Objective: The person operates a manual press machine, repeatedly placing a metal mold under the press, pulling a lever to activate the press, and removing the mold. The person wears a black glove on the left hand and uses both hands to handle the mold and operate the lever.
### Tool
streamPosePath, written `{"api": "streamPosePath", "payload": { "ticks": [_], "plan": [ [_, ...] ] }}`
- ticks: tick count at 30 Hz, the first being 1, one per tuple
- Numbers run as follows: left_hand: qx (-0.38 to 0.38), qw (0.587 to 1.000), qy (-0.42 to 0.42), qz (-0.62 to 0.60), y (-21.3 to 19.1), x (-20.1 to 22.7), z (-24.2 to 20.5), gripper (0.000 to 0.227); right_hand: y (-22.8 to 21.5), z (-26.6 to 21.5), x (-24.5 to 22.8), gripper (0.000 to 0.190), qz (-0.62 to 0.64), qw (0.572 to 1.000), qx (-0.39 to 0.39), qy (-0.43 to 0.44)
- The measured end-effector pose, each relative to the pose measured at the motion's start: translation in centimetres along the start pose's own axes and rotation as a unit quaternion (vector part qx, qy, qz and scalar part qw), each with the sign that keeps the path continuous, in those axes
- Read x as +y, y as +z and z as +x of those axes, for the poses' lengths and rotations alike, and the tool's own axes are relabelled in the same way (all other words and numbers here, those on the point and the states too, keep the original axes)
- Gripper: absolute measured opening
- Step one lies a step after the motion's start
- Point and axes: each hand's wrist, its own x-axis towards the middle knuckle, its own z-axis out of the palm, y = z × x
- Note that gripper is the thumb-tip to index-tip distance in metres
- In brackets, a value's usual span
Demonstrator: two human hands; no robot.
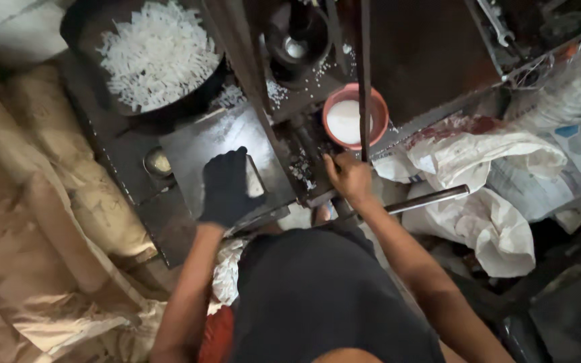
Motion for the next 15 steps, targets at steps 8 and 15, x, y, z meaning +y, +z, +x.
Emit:
{"api": "streamPosePath", "payload": {
  "ticks": [8, 15],
  "plan": [
    [-0.029, 0.997, 0.002, 0.073, 7.8, -2.0, 1.5, 0.084, 0.4, -0.5, 0.5, 0.034, -0.025, 0.998, -0.047, 0.033],
    [-0.028, 1.000, 0.007, -0.003, 10.0, -3.8, 2.2, 0.070, 0.3, -0.9, 0.3, 0.034, -0.013, 0.998, -0.050, 0.028]
  ]
}}
